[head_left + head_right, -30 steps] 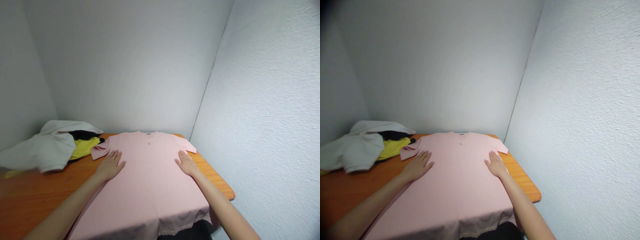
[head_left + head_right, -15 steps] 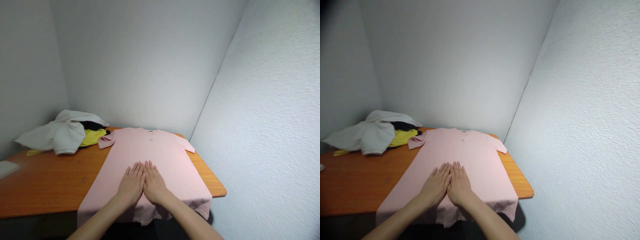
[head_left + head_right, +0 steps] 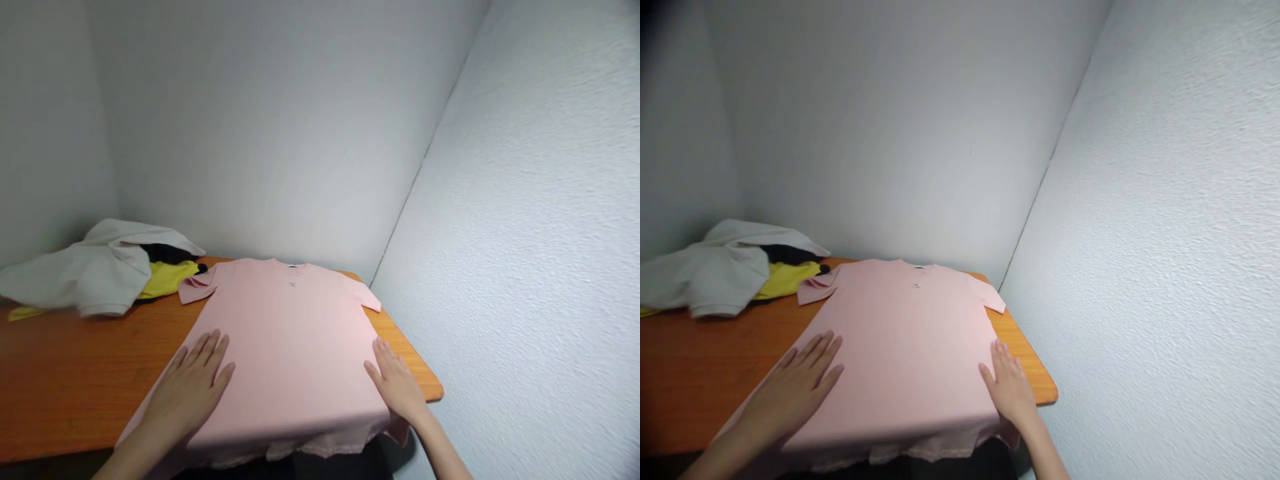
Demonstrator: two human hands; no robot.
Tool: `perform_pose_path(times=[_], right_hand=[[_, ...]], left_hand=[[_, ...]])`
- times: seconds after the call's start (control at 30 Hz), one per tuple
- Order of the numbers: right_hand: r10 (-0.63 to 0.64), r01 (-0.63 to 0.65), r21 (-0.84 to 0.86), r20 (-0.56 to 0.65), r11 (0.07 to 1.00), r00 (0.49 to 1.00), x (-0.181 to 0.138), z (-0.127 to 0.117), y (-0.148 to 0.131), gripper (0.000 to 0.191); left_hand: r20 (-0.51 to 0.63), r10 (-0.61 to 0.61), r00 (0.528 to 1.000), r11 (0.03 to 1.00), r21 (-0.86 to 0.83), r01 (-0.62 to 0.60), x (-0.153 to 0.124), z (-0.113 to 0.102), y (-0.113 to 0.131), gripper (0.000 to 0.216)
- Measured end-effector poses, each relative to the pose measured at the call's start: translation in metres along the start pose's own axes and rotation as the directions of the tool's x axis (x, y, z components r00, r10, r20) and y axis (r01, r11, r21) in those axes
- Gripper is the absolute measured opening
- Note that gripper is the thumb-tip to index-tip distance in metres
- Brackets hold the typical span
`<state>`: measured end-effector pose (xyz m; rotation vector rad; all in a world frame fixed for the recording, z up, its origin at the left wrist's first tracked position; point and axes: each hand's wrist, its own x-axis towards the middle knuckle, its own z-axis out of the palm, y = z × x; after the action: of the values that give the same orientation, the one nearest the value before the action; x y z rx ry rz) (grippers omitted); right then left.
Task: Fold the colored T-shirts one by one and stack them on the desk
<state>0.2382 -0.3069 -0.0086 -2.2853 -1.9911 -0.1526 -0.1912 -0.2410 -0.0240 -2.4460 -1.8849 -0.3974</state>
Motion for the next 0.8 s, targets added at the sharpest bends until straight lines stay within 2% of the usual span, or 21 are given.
perform_pose_path(times=[0.1,0.33,0.43,0.5,0.53,0.57,0.6,0.63,0.67,0.7,0.8], right_hand=[[0.057,-0.058,-0.035,-0.028,0.998,0.998,-0.002,0.006,0.029,0.074],[0.064,-0.063,0.023,-0.033,0.998,0.997,-0.003,0.017,0.025,0.074],[0.059,-0.067,0.171,0.05,0.983,0.997,0.007,0.011,0.039,0.079],[0.055,-0.079,0.334,0.082,0.939,0.995,0.025,-0.004,0.055,0.08],[0.082,-0.106,0.412,0.076,0.905,0.994,0.037,-0.015,0.063,0.078],[0.118,-0.13,0.477,0.054,0.869,0.992,0.052,-0.026,0.072,0.074],[0.183,-0.173,0.52,0.032,0.836,0.983,0.069,-0.037,0.08,0.069],[0.308,-0.287,0.532,0.051,0.797,0.95,0.086,-0.047,0.087,0.065],[0.357,-0.331,0.529,0.056,0.782,0.933,0.103,-0.054,0.094,0.064],[0.399,-0.371,0.524,0.064,0.767,0.915,0.12,-0.059,0.1,0.061],[0.468,-0.446,0.509,0.093,0.736,0.879,0.16,-0.055,0.113,0.05]], left_hand=[[-0.037,-0.019,0.999,1.0,-0.006,0.019,-0.001,0.004,0.003,0.067],[-0.036,0.005,0.999,0.999,-0.034,-0.006,0.004,0.013,-0.005,0.068],[-0.065,-0.011,0.998,0.999,-0.051,0.007,0.001,0.003,0.013,0.063],[-0.136,0.048,0.99,0.992,-0.108,-0.063,-0.007,-0.005,0.052,0.06],[-0.185,0.155,0.97,0.971,-0.153,-0.184,-0.012,-0.007,0.079,0.057],[-0.241,0.291,0.926,0.919,-0.197,-0.341,-0.018,-0.007,0.111,0.054],[-0.294,0.418,0.859,0.842,-0.23,-0.489,-0.025,-0.004,0.146,0.052],[-0.322,0.542,0.777,0.743,-0.249,-0.621,-0.031,0.001,0.182,0.052],[-0.326,0.611,0.721,0.672,-0.268,-0.69,-0.036,0.008,0.217,0.048],[-0.31,0.628,0.714,0.648,-0.3,-0.701,-0.039,0.017,0.251,0.038],[-0.255,0.585,0.77,0.645,-0.429,-0.632,-0.031,0.047,0.329,0.033]])
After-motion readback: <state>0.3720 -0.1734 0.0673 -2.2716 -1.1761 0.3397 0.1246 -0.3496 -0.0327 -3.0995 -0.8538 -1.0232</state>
